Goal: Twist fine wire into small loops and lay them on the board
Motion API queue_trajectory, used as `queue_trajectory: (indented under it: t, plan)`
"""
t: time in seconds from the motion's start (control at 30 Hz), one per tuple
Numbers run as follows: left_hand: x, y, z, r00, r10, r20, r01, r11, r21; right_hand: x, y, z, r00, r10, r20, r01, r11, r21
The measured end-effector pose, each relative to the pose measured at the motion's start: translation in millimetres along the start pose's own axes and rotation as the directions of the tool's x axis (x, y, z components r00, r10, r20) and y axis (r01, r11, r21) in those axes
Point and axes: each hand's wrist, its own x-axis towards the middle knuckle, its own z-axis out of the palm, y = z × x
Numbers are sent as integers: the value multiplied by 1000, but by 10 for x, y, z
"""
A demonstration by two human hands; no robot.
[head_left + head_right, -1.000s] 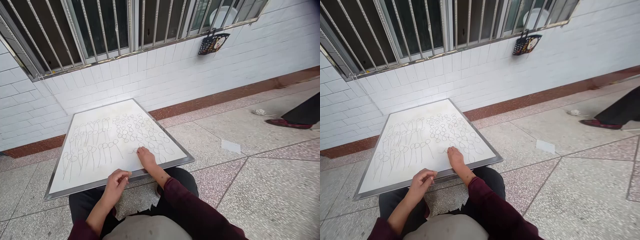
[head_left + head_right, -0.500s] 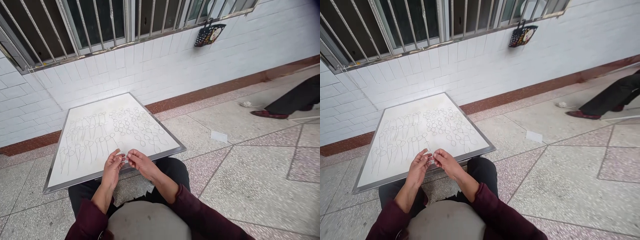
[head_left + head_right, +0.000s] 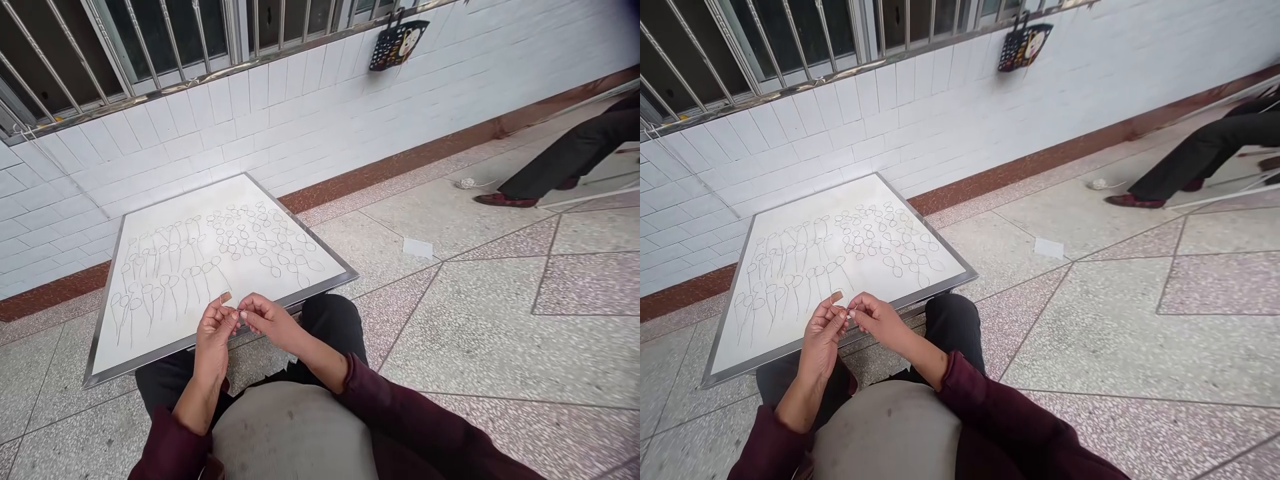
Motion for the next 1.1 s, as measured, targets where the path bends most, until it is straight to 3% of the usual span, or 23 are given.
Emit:
queue_trajectory:
  t: [0.33, 0.6, 0.8, 1.1]
  plan:
    - [-19, 33, 46, 998, 12, -66, -10, 999, 35, -62, 37, -2, 992, -112, -54, 94, 962, -256]
    - [2, -1, 39, 997, 33, -75, -25, 994, 108, -59, 116, -3, 991, -132, -30, 124, 976, -177]
    - [10, -16, 24, 995, 91, -38, -81, 975, 205, -75, 140, -17, 999, -33, -14, 32, 996, -83]
    - [10, -18, -2, 997, 76, -24, -71, 983, 170, -65, 150, -15, 1000, -9, -2, 9, 999, -50]
